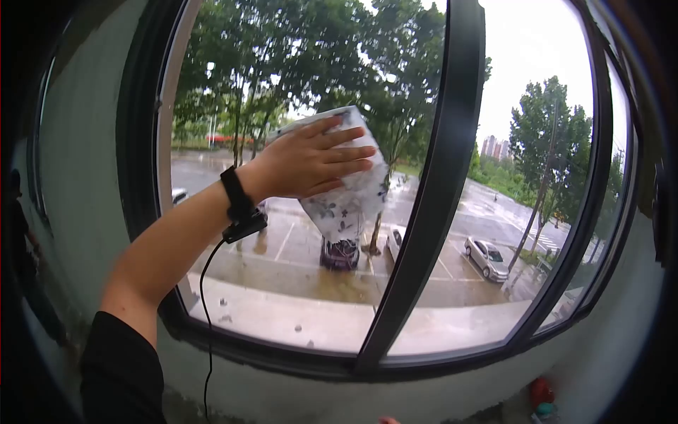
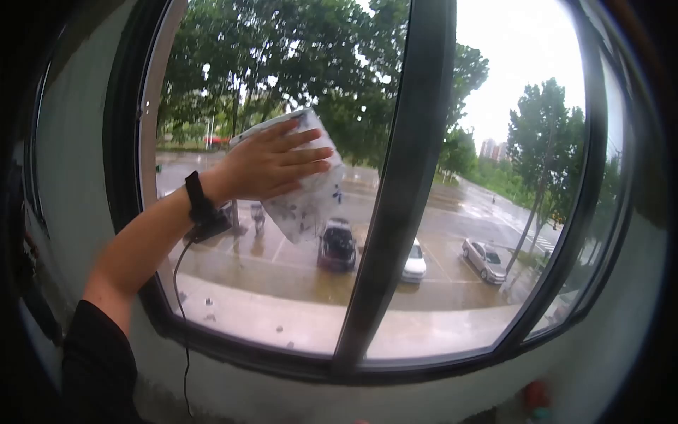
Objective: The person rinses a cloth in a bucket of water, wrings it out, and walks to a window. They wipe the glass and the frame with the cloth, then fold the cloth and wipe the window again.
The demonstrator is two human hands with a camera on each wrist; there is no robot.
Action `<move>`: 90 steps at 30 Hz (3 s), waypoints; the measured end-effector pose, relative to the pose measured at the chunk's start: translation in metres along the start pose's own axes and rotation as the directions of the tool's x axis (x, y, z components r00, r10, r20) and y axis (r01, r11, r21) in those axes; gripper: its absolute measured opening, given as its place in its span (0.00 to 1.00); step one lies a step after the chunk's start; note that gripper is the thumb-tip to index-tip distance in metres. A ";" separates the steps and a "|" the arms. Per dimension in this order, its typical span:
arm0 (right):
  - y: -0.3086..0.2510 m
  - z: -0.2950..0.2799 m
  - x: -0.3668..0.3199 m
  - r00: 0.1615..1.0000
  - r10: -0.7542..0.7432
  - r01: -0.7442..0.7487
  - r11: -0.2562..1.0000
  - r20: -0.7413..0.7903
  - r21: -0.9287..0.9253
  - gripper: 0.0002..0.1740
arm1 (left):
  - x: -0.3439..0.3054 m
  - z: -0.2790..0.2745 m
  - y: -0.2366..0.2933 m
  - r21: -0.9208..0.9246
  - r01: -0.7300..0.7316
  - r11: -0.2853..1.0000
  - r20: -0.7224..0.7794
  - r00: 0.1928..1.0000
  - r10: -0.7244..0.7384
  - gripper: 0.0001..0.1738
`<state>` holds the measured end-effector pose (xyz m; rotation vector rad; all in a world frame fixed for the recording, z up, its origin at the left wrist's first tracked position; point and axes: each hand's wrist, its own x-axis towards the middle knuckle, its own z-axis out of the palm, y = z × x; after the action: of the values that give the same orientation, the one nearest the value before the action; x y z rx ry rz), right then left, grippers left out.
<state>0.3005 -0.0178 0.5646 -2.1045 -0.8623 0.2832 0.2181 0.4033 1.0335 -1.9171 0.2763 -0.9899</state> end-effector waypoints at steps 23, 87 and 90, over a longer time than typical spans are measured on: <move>-0.290 0.045 0.009 0.992 -0.123 0.082 0.806 0.029 0.587 0.23 | -0.230 -0.160 0.297 0.369 -0.781 -0.503 0.712 0.586 -0.388 0.32; -0.118 -0.248 0.096 0.979 0.100 0.181 -0.053 -0.175 0.982 0.27 | -0.066 -0.102 0.343 -0.118 0.454 -0.883 0.863 0.486 0.135 0.19; -0.177 -0.297 0.145 0.624 0.056 0.724 0.332 -0.779 0.604 0.27 | -0.117 -0.106 0.349 -0.101 0.511 -0.853 0.916 0.382 0.120 0.17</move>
<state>0.4626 -0.0285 0.9024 -0.7327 -0.4774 -0.2865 0.1338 0.2113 0.7127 -4.6397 -1.0501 -0.5228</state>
